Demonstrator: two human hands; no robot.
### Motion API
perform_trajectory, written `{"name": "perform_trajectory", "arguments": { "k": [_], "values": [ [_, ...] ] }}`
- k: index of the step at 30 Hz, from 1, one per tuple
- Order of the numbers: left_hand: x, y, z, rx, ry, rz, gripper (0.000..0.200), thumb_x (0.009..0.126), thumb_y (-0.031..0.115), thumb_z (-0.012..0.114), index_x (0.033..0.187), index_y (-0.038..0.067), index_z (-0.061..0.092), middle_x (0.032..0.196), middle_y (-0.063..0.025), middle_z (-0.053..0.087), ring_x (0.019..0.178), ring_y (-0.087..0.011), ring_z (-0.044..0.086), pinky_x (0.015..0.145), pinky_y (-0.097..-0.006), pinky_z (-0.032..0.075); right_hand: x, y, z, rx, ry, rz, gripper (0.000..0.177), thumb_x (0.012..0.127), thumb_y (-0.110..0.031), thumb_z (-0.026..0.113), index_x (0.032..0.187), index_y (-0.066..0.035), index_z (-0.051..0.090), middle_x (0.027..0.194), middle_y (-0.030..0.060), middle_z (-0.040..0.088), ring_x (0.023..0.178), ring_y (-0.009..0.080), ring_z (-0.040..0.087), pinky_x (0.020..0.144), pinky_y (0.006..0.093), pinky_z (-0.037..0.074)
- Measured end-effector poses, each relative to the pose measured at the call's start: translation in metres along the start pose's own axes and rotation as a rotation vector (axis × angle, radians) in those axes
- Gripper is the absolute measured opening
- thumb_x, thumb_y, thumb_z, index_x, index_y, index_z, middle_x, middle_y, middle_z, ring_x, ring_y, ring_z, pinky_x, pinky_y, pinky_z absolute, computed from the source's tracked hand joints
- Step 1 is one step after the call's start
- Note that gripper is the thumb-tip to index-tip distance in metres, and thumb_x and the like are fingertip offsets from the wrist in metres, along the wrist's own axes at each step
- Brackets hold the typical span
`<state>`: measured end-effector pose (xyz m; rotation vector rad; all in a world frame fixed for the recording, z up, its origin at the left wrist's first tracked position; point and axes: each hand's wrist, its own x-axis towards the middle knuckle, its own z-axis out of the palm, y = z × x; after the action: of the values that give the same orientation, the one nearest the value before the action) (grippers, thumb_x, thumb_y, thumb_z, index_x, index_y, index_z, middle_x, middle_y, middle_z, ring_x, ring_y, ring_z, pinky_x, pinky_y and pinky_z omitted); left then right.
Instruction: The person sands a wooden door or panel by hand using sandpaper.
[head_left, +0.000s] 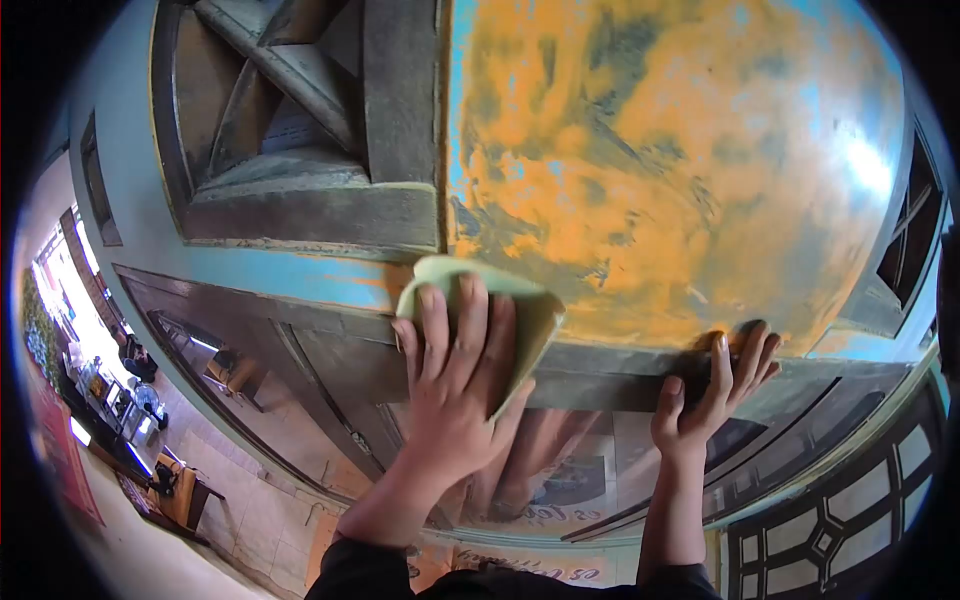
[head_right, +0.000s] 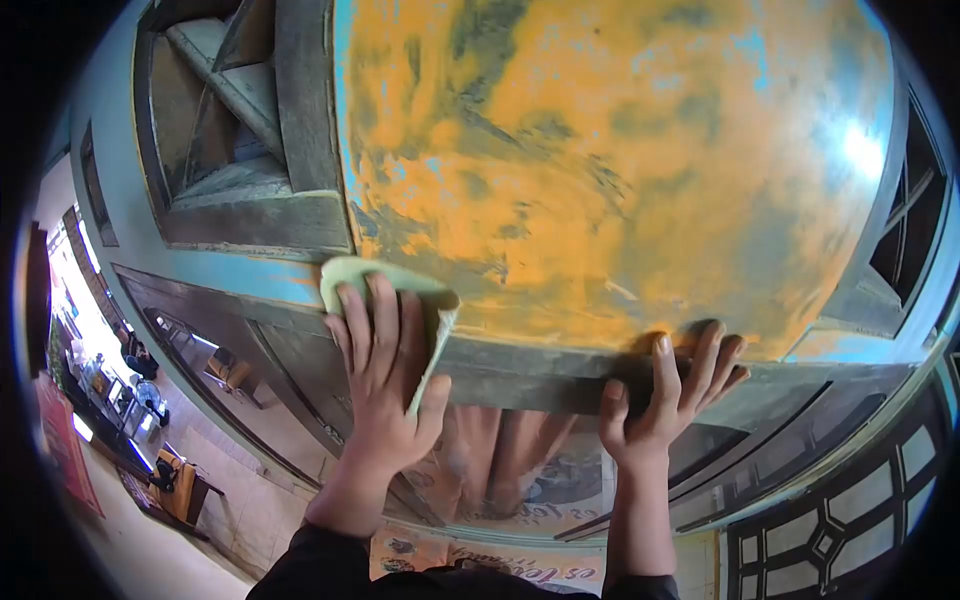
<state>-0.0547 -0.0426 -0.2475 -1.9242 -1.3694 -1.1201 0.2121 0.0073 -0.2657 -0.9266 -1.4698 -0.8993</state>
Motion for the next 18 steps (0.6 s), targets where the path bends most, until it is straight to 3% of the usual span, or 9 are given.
{"name": "perform_trajectory", "arguments": {
  "k": [1, 2, 5, 9, 11, 13, 18],
  "values": [
    [0.01, 0.0, -0.003, -0.014, 0.04, 0.004, 0.064, 0.1, 0.042, 0.046, 0.15, 0.002, 0.043, 0.163, -0.0206, 0.025, 0.152, -0.0475, 0.011, 0.118, -0.0634, -0.001, -0.001, 0.0, -0.002, -0.001, -0.011, 0.005, 0.053, 0.098, -0.044, 0.052, 0.141, -0.014, 0.052, 0.157, 0.0288, 0.032, 0.151, 0.0486, 0.015, 0.119, 0.0628, 0.0],
    [0.022, 0.002, -0.011, -0.034, 0.051, 0.007, 0.064, 0.1, 0.041, 0.047, 0.15, 0.002, 0.043, 0.164, -0.0202, 0.024, 0.152, -0.0475, 0.011, 0.118, -0.0636, -0.001, 0.0, -0.001, -0.002, 0.01, -0.012, 0.022, 0.051, 0.096, -0.043, 0.054, 0.139, -0.015, 0.055, 0.158, 0.0267, 0.033, 0.151, 0.0485, 0.016, 0.119, 0.0633, -0.002],
    [0.044, 0.003, -0.021, -0.004, 0.116, 0.04, 0.065, 0.1, 0.04, 0.045, 0.151, 0.001, 0.04, 0.164, -0.0207, 0.023, 0.152, -0.047, 0.011, 0.118, -0.0634, 0.001, 0.0, 0.004, -0.008, 0.004, -0.046, 0.03, 0.049, 0.096, -0.042, 0.054, 0.138, -0.017, 0.056, 0.158, 0.0252, 0.033, 0.151, 0.048, 0.016, 0.118, 0.0636, -0.002],
    [0.005, 0.011, -0.002, -0.042, 0.063, -0.03, 0.064, 0.102, 0.041, 0.041, 0.151, 0.0, 0.04, 0.164, -0.0217, 0.023, 0.152, -0.0466, 0.01, 0.119, -0.0632, 0.001, -0.006, 0.01, -0.011, 0.007, -0.07, 0.047, 0.048, 0.093, -0.041, 0.056, 0.137, -0.019, 0.057, 0.158, 0.0229, 0.035, 0.151, 0.0472, 0.017, 0.118, 0.0641, -0.002],
    [0.01, 0.008, 0.001, -0.039, 0.101, -0.033, 0.063, 0.103, 0.04, 0.04, 0.151, 0.0, 0.039, 0.163, -0.0218, 0.023, 0.152, -0.046, 0.01, 0.119, -0.062, 0.001, -0.003, 0.009, -0.013, -0.023, -0.083, 0.011, 0.051, 0.098, -0.043, 0.052, 0.141, -0.016, 0.052, 0.159, 0.0232, 0.033, 0.152, 0.0453, 0.016, 0.119, 0.0629, -0.001],
    [0.036, 0.011, -0.017, -0.021, 0.097, -0.037, 0.071, 0.106, 0.048, 0.028, 0.151, -0.006, 0.034, 0.164, -0.0241, 0.019, 0.153, -0.0454, 0.006, 0.12, -0.0593, 0.0, -0.002, 0.011, -0.017, -0.042, -0.097, -0.01, 0.053, 0.099, -0.044, 0.051, 0.142, -0.014, 0.05, 0.159, 0.0233, 0.032, 0.152, 0.0444, 0.016, 0.119, 0.0623, -0.001],
    [0.016, 0.01, -0.012, -0.014, 0.046, -0.056, 0.072, 0.106, 0.049, 0.027, 0.152, -0.007, 0.032, 0.164, -0.0243, 0.018, 0.153, -0.0456, 0.006, 0.12, -0.0596, 0.001, -0.006, 0.013, -0.015, -0.02, -0.099, -0.011, 0.053, 0.098, -0.044, 0.053, 0.142, -0.015, 0.052, 0.159, 0.0229, 0.032, 0.152, 0.0446, 0.016, 0.119, 0.062, -0.003]
  ]
}}
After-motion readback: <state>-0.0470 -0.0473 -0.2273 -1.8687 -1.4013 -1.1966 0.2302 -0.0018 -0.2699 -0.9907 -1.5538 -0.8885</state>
